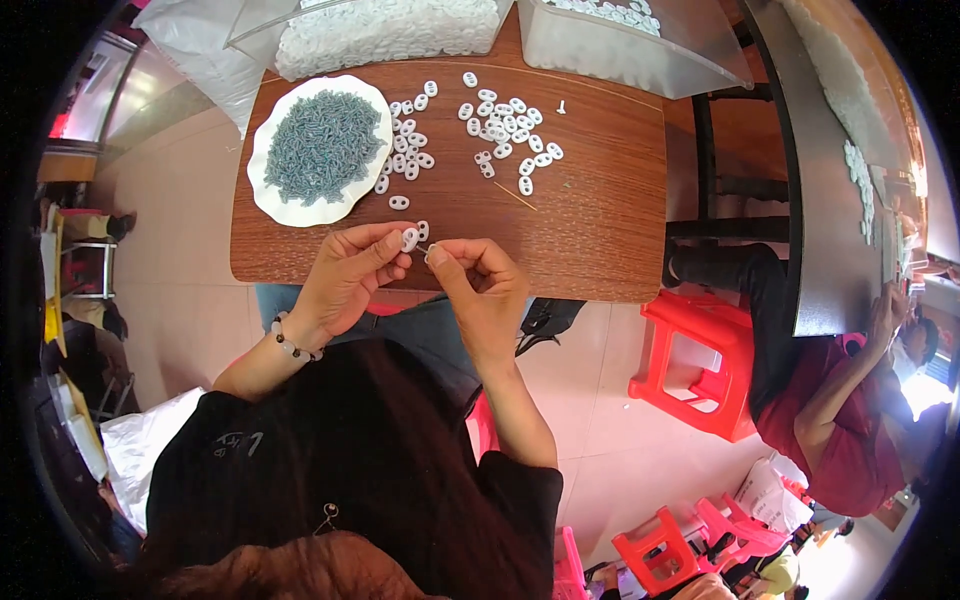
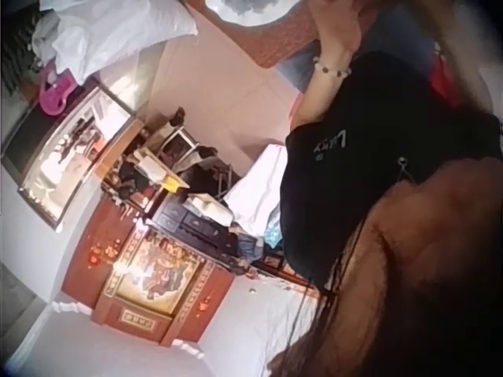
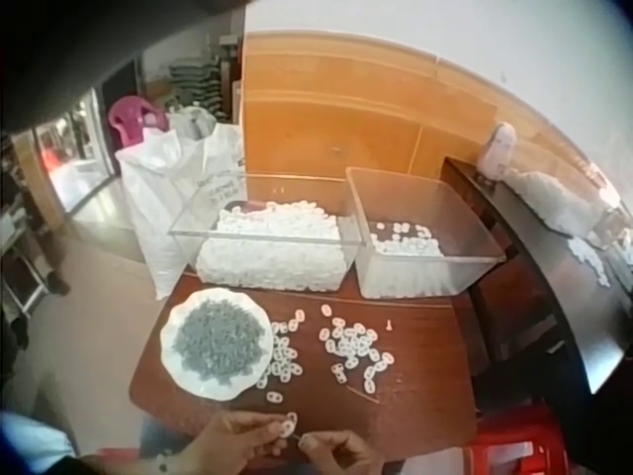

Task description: Manually assembling small white plastic components by inserting small grey pieces into them.

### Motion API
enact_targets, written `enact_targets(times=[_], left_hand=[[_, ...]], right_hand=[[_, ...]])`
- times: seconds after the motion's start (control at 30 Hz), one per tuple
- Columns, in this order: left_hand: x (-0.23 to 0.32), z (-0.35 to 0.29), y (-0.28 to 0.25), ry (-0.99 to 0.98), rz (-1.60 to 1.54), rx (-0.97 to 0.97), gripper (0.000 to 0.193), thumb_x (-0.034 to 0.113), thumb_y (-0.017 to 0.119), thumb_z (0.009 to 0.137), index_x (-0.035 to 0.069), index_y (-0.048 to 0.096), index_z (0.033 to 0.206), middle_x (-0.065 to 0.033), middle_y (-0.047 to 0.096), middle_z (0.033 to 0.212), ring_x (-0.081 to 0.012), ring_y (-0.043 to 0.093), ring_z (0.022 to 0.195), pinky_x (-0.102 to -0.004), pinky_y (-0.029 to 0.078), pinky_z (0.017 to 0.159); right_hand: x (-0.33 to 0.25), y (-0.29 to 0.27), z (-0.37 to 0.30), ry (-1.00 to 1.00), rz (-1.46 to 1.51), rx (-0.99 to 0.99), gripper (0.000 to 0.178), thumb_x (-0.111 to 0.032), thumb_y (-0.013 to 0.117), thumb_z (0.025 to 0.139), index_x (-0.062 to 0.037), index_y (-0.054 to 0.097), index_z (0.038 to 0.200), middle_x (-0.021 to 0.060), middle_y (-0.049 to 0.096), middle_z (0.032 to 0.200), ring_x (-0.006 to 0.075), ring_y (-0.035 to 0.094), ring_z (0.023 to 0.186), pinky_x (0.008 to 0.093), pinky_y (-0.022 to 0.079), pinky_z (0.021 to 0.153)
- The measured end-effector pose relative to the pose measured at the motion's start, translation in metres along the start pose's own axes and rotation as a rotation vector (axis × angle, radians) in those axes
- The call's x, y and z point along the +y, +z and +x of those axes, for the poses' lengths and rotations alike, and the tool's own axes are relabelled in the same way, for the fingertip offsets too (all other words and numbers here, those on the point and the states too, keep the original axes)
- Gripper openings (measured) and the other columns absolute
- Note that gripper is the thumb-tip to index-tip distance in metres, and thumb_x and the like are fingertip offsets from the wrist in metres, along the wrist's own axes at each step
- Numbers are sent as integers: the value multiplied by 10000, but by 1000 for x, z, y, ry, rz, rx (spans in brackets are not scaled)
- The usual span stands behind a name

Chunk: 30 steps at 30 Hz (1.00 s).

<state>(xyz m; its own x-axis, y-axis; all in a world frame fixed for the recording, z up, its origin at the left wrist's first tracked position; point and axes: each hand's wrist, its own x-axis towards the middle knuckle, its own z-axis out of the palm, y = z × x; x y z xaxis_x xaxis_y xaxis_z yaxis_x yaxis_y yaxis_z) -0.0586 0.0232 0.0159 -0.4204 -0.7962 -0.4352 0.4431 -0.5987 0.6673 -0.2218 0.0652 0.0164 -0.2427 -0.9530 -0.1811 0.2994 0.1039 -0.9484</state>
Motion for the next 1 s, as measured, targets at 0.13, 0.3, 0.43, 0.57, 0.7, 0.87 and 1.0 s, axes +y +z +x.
enact_targets(times=[0.13, 0.3, 0.43, 0.57, 0.7, 0.87, 1.0], left_hand=[[1, -1, 2, -22, -13, 9, 280, 131, 641, 899, -23, 630, 1132, -43, 664, 939, -87, 607, 790, -218, 516, 734], [0, -1, 3, -16, -11, 13, 280, 128, 642, 898, -23, 629, 1134, -42, 664, 938, -84, 607, 788, -216, 517, 732], [-3, -1, 3, 38, 53, 11, 270, 124, 635, 902, -21, 632, 1130, -45, 669, 940, -81, 611, 784, -219, 521, 727], [-6, -1, 3, 67, 90, -3, 264, 120, 633, 904, -19, 635, 1128, -44, 674, 930, -73, 612, 776, -213, 524, 715], [-7, -3, 3, 109, 146, -19, 248, 120, 636, 902, -11, 647, 1113, -34, 675, 904, -60, 609, 761, -202, 525, 696], [5, -9, 5, 68, 138, -26, 218, 126, 638, 902, 2, 669, 1079, -25, 671, 882, -52, 606, 748, -189, 520, 679], [12, -12, 6, -12, 180, -65, 199, 119, 639, 898, -10, 679, 1044, -51, 675, 859, -76, 599, 708, -207, 503, 638]], right_hand=[[0, 0, 0, 2, -29, 10, 73, -24, 672, 840, 21, 657, 895, 38, 648, 797, 82, 594, 740, 212, 471, 714], [0, 1, -1, -4, -46, 13, 64, -13, 664, 845, 22, 657, 897, 31, 644, 798, 72, 583, 737, 205, 464, 707], [1, 1, -1, -23, -88, 4, 65, -19, 665, 850, 24, 656, 898, 26, 644, 806, 62, 573, 735, 197, 457, 699], [1, 3, -3, -42, -125, 7, 71, -25, 667, 853, 25, 656, 903, 24, 645, 811, 61, 575, 739, 193, 455, 699], [-3, 8, -5, -37, -111, -4, 86, -35, 670, 856, 24, 651, 917, 24, 647, 814, 62, 579, 746, 193, 457, 703], [-4, 7, -5, -17, 10, -84, 117, -52, 683, 855, 19, 641, 936, 35, 653, 848, 70, 589, 776, 198, 460, 708], [2, 3, -5, -18, 136, -150, 157, -60, 699, 843, 12, 622, 960, 47, 649, 886, 96, 597, 794, 212, 472, 732]])
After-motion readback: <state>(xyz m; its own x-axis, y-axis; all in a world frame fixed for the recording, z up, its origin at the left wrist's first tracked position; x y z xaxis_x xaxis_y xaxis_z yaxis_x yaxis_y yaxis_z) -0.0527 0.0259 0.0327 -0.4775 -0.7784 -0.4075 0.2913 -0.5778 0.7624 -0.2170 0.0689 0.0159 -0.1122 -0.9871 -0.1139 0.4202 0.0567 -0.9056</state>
